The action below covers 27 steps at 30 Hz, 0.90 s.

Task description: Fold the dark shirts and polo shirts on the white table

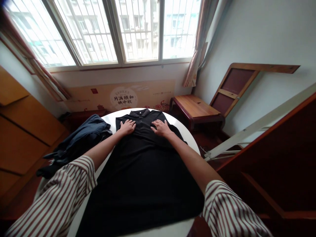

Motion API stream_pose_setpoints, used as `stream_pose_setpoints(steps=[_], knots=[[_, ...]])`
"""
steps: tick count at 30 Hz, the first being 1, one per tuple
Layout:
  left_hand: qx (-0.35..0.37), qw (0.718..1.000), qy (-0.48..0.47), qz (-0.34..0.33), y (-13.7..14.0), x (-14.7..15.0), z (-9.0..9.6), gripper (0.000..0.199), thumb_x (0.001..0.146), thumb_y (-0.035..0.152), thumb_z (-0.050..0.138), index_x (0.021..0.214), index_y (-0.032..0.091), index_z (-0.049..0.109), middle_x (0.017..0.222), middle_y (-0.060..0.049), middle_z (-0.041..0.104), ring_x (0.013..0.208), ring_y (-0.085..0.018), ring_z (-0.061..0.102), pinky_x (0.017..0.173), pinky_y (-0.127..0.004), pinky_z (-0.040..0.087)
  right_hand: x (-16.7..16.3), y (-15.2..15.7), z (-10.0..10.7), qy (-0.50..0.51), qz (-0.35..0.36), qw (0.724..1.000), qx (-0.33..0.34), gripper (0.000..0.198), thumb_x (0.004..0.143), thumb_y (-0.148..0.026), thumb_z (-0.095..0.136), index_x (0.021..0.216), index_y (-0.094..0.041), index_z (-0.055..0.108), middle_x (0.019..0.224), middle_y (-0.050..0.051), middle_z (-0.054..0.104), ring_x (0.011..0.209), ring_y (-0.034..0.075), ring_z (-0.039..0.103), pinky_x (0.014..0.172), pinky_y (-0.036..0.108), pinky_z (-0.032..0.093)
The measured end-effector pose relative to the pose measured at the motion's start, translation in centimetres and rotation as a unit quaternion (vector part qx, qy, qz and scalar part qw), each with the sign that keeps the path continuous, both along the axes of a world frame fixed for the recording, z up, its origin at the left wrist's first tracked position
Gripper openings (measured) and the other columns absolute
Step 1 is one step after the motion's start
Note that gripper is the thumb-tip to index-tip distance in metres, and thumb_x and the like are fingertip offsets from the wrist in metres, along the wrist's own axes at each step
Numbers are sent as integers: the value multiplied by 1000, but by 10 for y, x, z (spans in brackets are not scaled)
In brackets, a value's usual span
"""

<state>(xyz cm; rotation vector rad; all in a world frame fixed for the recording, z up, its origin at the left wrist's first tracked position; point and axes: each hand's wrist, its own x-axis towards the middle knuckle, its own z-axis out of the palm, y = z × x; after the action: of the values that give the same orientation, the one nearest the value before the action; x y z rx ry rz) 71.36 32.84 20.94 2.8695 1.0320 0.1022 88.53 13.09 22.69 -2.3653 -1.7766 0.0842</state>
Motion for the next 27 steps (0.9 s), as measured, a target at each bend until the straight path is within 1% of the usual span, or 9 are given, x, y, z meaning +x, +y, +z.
stream_pose_setpoints(steps=[5, 8, 12, 16, 19, 21, 22, 24, 27], knots=[[-43, 998, 45, 14, 22, 20, -12, 61, 97, 53, 20, 154, 31, 25, 164, -6, 14, 149, -35, 13, 107, -76, 10, 21, 54, -11, 30, -24, 998, -44, 64, 96, -65, 26, 151, -34, 33, 162, 2, 23, 146, 42, 12, 105, 79, 8], [-49, 997, 56, 2, 34, 27, -14, 62, 97, 56, 18, 155, 34, 20, 164, -3, 9, 150, -33, 8, 108, -76, 5, 32, 66, -23, 40, -59, 996, -53, 69, 93, -71, 22, 153, -37, 29, 163, -1, 18, 146, 45, 9, 101, 83, 4], [-48, 998, 48, -2, 39, 36, -5, 58, 99, 52, 19, 154, 33, 24, 164, -3, 15, 149, -34, 11, 109, -75, 6, 39, 73, -23, 46, -90, 993, -58, 70, 92, -72, 22, 153, -38, 27, 163, -3, 16, 146, 45, 6, 101, 83, 2], [17, 1000, -19, -13, 14, 23, 9, 49, 100, 30, 31, 146, 19, 42, 157, -11, 33, 144, -35, 24, 113, -67, 18, 29, 60, -7, 28, -78, 996, -18, 67, 96, -62, 33, 155, -30, 26, 163, 3, 17, 146, 44, 9, 104, 80, 6], [42, 991, -88, -90, -32, -28, 18, 39, 97, 21, 42, 133, 12, 54, 135, -17, 56, 125, -29, 50, 109, -50, 38, 5, 12, 7, -19, -4, 997, 79, 54, 98, -44, 44, 145, -17, 45, 155, 13, 36, 141, 37, 28, 111, 66, 23], [7, 974, -120, -191, -75, -84, 24, 31, 98, 22, 42, 123, 15, 60, 115, -13, 64, 107, -22, 61, 98, -38, 49, -22, -42, 16, -27, 76, 990, 112, 38, 98, -37, 45, 119, -12, 65, 132, 18, 57, 125, 31, 49, 105, 49, 39], [-13, 963, -122, -238, -98, -116, 27, 28, 99, 23, 42, 117, 17, 62, 110, -11, 65, 101, -20, 63, 92, -34, 52, -39, -73, 20, -19, 129, 986, 100, 35, 99, -38, 45, 105, -13, 69, 117, 16, 63, 111, 27, 57, 98, 43, 45], [-45, 938, -110, -325, -143, -181, 31, 25, 99, 25, 46, 115, 20, 63, 106, -9, 66, 95, -18, 64, 84, -30, 56, -74, -137, 24, 17, 216, 974, 62, 35, 97, -43, 49, 91, -16, 69, 100, 12, 66, 94, 22, 61, 90, 39, 49], [-4, 918, -108, -383, -194, -259, 27, 36, 93, 36, 60, 123, 17, 62, 115, -12, 66, 106, -22, 62, 87, -32, 58, -120, -217, 18, 20, 265, 963, 43, 45, 86, -57, 62, 102, -15, 69, 103, 12, 67, 94, 25, 62, 85, 41, 52]])
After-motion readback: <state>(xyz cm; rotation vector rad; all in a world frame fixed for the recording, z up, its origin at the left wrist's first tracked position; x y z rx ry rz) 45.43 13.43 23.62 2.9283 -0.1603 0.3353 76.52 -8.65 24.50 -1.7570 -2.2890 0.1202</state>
